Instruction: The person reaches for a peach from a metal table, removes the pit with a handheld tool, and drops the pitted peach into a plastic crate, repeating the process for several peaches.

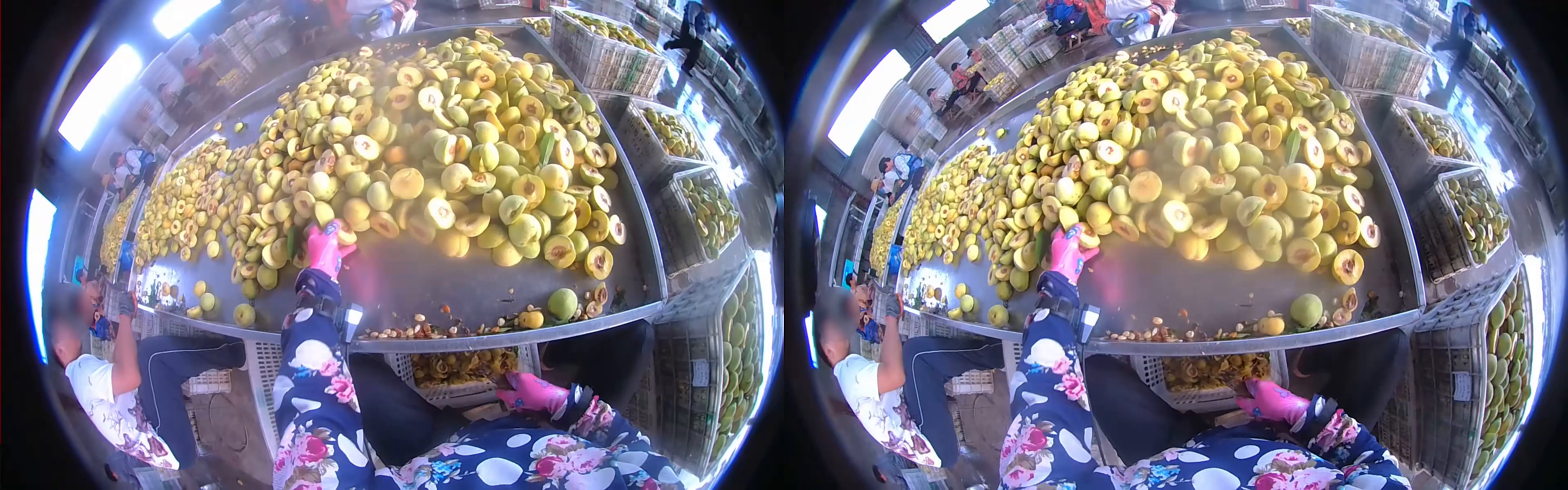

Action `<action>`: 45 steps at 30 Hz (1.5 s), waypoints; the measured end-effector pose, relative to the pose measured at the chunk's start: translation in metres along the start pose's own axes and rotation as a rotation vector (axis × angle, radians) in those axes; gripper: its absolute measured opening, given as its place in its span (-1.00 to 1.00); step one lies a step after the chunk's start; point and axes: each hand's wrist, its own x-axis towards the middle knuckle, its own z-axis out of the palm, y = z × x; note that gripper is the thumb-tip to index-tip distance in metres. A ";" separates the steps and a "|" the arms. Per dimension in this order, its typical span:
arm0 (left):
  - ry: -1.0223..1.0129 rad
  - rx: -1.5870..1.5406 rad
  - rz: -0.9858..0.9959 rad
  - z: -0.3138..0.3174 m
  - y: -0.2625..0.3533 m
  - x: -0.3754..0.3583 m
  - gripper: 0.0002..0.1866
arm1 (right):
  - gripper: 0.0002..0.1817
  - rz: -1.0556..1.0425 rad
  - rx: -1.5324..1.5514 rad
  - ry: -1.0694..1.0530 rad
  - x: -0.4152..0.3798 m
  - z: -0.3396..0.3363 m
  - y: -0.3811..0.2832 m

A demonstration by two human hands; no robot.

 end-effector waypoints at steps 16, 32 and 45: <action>-0.414 -0.664 -0.253 0.067 -0.005 -0.259 -0.63 | -0.77 -0.322 0.449 -0.064 -0.070 -0.001 -0.098; -0.225 -0.626 -0.299 0.106 -0.009 -0.329 -0.65 | -0.68 -0.511 0.012 0.307 -0.083 0.026 -0.078; -0.087 -0.515 -0.101 0.114 -0.019 -0.334 -0.86 | -0.74 -0.702 -0.565 0.420 -0.043 0.042 -0.045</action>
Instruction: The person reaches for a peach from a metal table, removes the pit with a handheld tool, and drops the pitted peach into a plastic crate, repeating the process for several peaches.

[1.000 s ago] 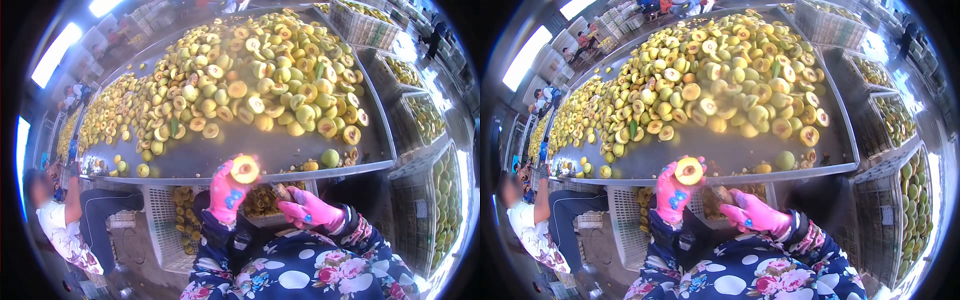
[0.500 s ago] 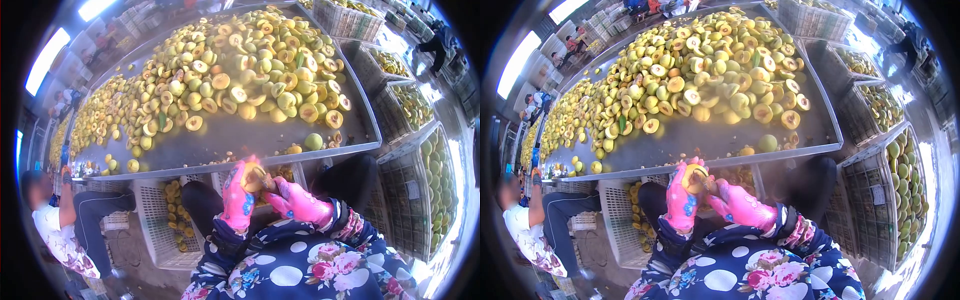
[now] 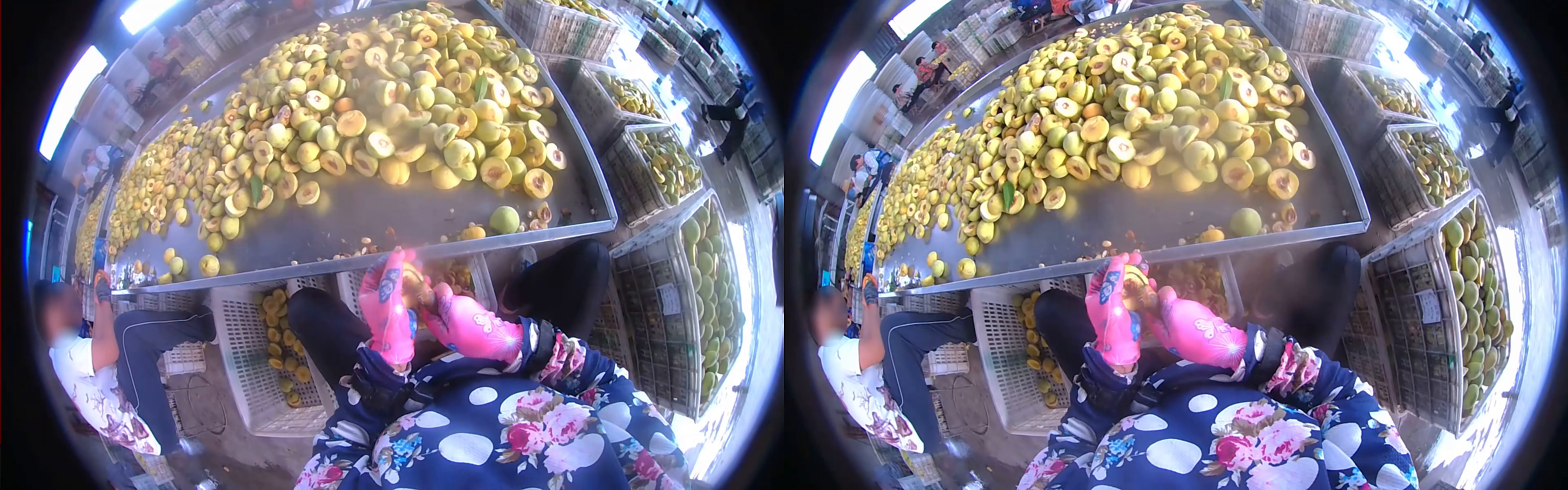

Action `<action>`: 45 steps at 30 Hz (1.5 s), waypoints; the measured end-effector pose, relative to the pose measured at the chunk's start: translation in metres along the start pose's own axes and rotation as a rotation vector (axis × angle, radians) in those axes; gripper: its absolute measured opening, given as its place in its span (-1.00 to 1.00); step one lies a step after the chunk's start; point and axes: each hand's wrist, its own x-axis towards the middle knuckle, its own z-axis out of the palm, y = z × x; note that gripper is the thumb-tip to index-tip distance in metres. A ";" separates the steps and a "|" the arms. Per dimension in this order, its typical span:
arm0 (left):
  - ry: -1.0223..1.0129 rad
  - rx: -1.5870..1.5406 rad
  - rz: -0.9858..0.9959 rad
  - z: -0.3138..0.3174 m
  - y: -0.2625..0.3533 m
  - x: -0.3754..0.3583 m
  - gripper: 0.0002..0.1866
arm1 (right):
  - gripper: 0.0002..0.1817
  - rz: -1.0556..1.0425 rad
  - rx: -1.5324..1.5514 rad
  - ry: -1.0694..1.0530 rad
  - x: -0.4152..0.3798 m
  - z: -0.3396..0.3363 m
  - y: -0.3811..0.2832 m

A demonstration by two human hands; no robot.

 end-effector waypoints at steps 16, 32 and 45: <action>-0.073 0.185 -0.125 -0.016 0.003 0.012 -0.89 | -0.81 0.477 1.154 -0.435 0.010 -0.039 -0.015; -0.197 0.229 -0.255 -0.041 -0.004 0.021 -0.86 | -0.59 0.433 1.156 -0.516 0.011 -0.025 -0.002; -0.272 0.413 -0.276 -0.061 -0.013 0.031 -0.82 | -0.61 0.464 1.056 -0.598 0.013 -0.033 -0.007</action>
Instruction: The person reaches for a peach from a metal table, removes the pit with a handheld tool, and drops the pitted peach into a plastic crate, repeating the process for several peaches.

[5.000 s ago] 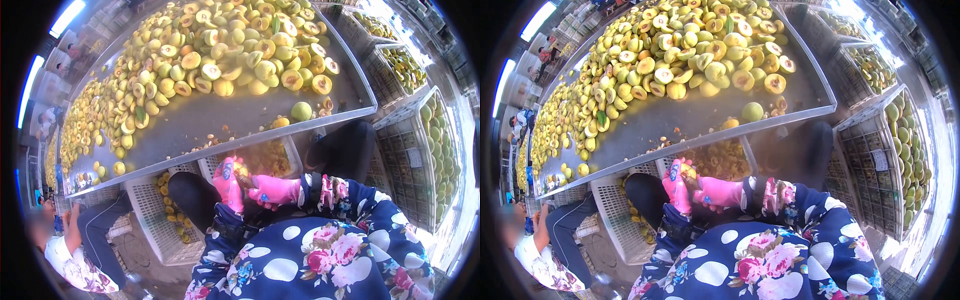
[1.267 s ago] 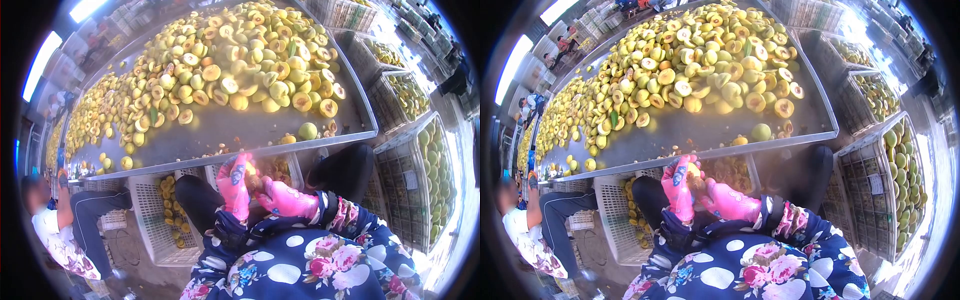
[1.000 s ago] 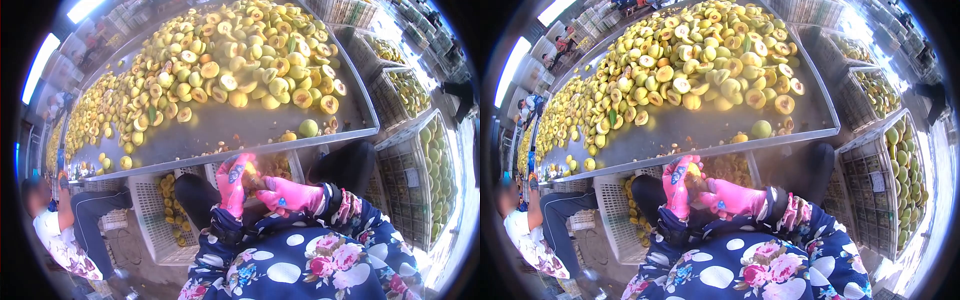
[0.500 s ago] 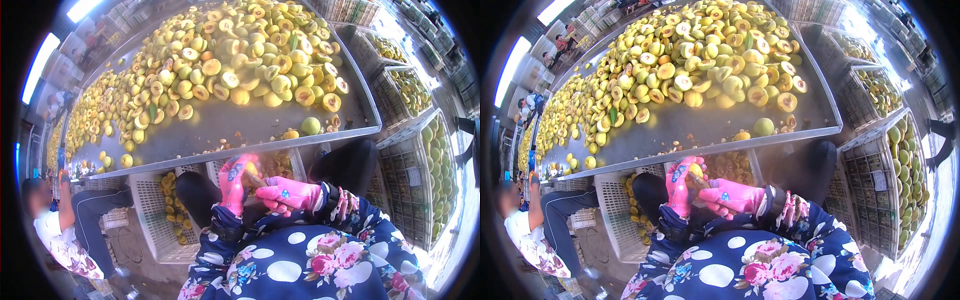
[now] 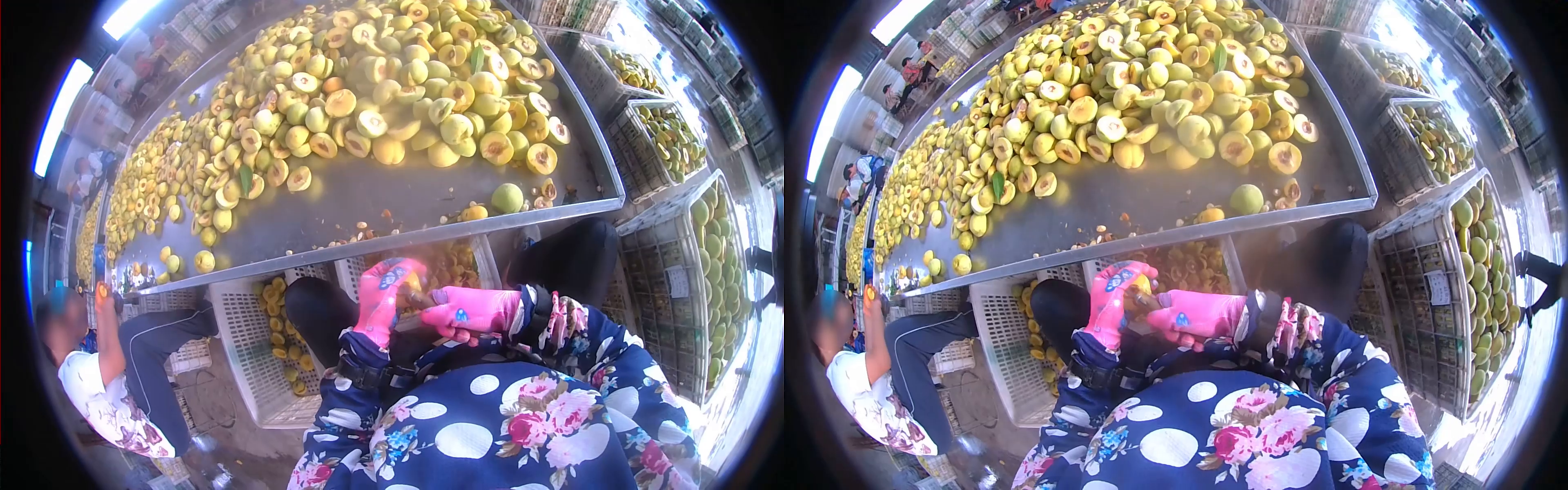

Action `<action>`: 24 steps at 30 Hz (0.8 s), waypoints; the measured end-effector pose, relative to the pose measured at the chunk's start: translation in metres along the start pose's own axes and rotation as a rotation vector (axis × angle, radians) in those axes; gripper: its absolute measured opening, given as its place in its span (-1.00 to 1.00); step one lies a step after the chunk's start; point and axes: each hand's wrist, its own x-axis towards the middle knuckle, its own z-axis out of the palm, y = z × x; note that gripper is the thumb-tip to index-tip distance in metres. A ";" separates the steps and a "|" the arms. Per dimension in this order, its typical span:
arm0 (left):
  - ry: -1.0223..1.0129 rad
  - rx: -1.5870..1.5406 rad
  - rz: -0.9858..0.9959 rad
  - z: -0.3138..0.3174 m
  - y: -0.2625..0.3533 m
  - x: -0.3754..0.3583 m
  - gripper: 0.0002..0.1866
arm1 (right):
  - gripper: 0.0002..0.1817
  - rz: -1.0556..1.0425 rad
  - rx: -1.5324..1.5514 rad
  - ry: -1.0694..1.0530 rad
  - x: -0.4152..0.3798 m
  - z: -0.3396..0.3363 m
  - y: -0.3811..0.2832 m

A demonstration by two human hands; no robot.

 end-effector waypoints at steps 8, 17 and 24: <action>0.066 -0.202 0.011 0.016 0.002 -0.008 -0.78 | -0.69 -0.028 0.353 -0.125 0.005 -0.004 0.015; 0.421 -0.161 0.356 -0.008 0.029 -0.018 -0.80 | -0.74 -0.116 0.438 -0.170 -0.009 -0.013 0.016; 0.761 1.083 0.299 -0.140 0.125 -0.021 -0.61 | -0.57 0.076 -0.698 0.273 0.027 -0.036 0.070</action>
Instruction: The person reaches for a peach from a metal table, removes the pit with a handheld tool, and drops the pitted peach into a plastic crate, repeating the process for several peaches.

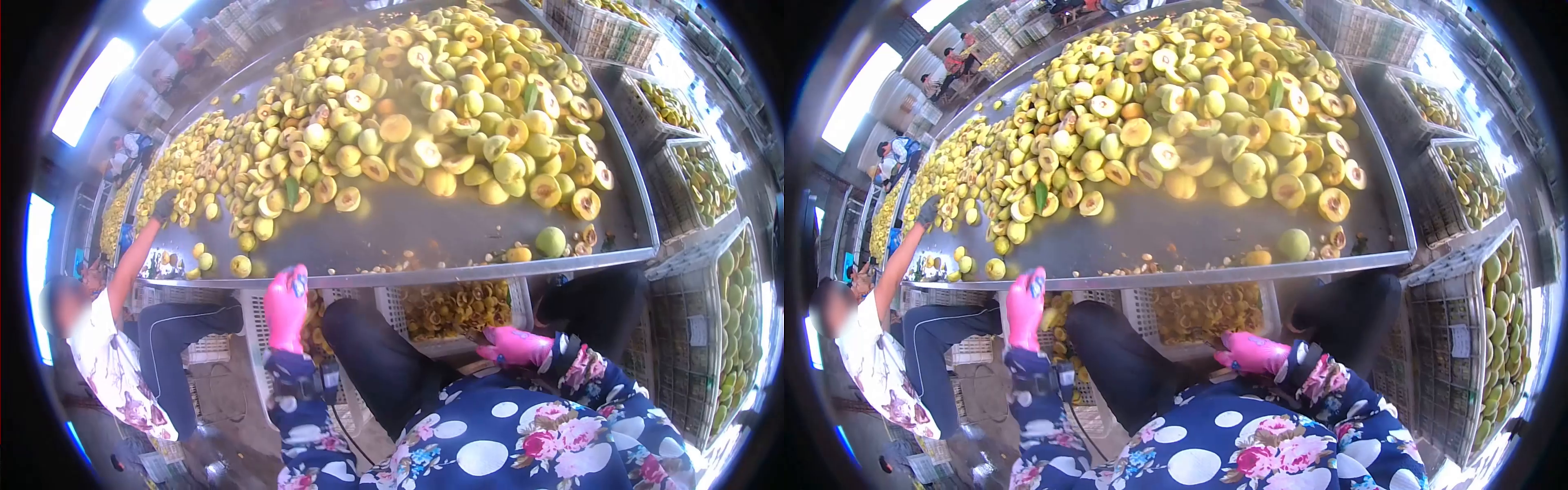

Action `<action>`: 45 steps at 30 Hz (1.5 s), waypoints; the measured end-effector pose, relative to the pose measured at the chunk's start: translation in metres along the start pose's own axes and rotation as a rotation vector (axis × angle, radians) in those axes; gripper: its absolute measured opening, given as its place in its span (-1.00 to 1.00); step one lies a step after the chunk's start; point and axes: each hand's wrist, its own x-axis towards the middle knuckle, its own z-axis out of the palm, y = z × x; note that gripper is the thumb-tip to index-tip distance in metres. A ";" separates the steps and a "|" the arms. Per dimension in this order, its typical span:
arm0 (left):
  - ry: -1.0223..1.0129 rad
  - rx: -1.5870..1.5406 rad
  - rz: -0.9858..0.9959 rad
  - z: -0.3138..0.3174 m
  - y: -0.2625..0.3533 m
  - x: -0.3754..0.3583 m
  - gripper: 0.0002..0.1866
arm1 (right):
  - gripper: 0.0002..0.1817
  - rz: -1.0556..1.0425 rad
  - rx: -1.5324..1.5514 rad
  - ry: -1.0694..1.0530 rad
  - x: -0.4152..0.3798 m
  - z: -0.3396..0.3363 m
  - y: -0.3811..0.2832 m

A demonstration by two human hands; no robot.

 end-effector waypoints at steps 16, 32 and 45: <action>-0.518 -0.622 -0.098 0.127 0.051 0.100 -0.64 | -0.66 0.165 0.551 -0.053 -0.021 -0.030 -0.017; -0.792 -1.889 -0.729 0.079 0.099 -0.075 -0.50 | -0.67 -0.224 0.428 0.144 -0.061 -0.049 -0.098; -0.808 -1.859 -0.683 0.081 0.115 -0.112 -0.51 | -0.81 -0.296 0.319 0.283 -0.056 -0.026 -0.099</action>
